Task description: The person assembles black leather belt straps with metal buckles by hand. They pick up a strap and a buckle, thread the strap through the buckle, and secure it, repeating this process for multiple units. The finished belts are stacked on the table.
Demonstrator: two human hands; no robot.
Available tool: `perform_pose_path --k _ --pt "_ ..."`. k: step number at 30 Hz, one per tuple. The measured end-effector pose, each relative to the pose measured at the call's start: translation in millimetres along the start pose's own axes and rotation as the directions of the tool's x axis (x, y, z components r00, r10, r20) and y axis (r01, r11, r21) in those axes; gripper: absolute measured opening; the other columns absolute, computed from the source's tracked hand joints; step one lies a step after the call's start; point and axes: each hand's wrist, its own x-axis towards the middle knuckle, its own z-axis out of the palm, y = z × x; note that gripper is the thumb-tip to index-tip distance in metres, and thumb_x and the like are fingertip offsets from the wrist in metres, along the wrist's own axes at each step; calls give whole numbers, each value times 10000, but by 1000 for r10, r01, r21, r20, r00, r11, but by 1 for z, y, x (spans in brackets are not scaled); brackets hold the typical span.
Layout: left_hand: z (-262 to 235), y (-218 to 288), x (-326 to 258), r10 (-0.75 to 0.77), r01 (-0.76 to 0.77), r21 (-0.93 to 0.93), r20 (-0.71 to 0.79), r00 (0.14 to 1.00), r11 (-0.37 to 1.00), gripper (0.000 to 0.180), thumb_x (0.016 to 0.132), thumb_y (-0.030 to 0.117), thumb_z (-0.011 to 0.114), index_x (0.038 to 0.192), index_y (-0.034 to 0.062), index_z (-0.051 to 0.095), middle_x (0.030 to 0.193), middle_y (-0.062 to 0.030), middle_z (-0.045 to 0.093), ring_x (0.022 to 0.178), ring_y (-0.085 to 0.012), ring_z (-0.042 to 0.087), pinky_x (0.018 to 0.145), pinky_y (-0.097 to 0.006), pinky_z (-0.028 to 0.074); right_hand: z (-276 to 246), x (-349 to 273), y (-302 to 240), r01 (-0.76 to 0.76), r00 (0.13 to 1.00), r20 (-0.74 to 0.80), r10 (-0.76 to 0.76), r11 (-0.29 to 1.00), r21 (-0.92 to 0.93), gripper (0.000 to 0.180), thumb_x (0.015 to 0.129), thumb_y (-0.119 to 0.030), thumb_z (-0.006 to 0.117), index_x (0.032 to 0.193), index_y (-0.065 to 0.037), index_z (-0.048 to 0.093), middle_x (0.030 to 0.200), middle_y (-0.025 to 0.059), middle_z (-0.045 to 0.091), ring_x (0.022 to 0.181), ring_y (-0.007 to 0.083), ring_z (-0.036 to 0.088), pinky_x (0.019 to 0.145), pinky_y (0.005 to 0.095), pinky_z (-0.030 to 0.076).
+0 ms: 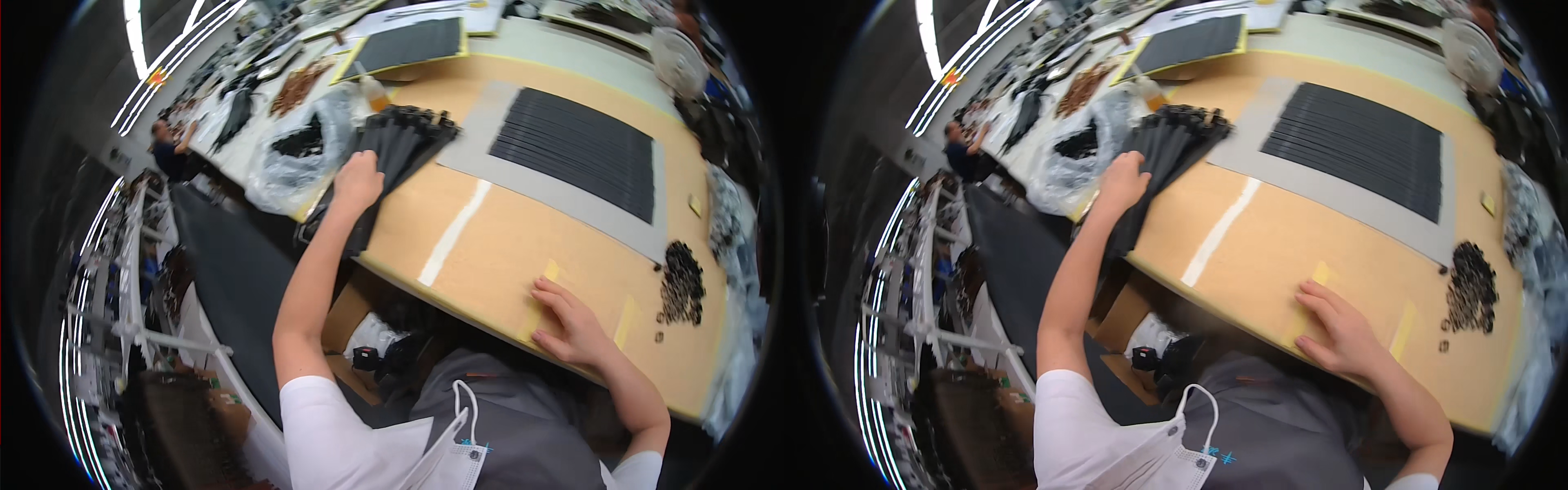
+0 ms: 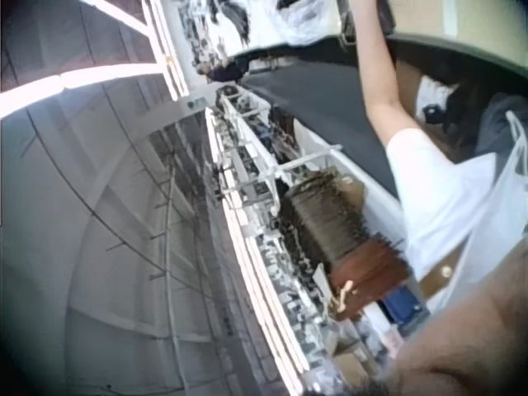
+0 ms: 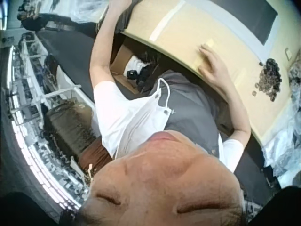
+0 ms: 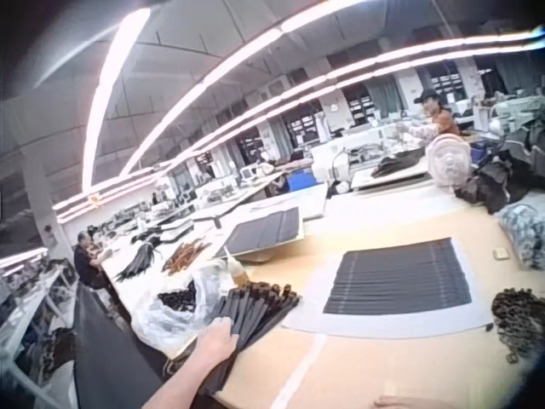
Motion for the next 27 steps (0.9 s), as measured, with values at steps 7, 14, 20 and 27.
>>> perform_pose_path --k 7,14,20,27 --pt "24 108 24 234 -193 -287 116 965 938 368 910 206 744 1220 39 640 1256 -134 633 1161 -361 641 964 -463 531 -2 -5 21 -6 999 -51 14 988 155 584 941 -252 732 1440 -28 527 1508 190 538 1380 370 542 1148 435 459" --pt "91 176 74 314 -273 -298 99 944 915 580 974 357 705 1391 -7 533 1472 -221 495 1372 -417 489 1113 -493 438 -43 -19 65 -272 888 -331 319 945 182 567 972 -260 715 1439 5 533 1467 227 573 1372 375 552 1152 411 452" --pt "134 178 89 88 -36 -243 207 974 969 783 1013 531 598 1539 -13 397 1607 -271 348 1496 -433 349 1180 -610 318 -137 -31 152 -594 513 -604 610 760 263 591 979 -337 706 1410 39 560 1430 233 601 1276 348 626 1082 421 496" --pt "144 199 88 223 -181 -339 88 971 923 697 1069 472 518 1560 -8 394 1668 -258 306 1565 -421 248 1256 -539 182 -171 31 207 -636 646 -559 520 772 -17 701 1007 -503 632 1475 7 526 1535 234 513 1433 378 479 1179 443 403"
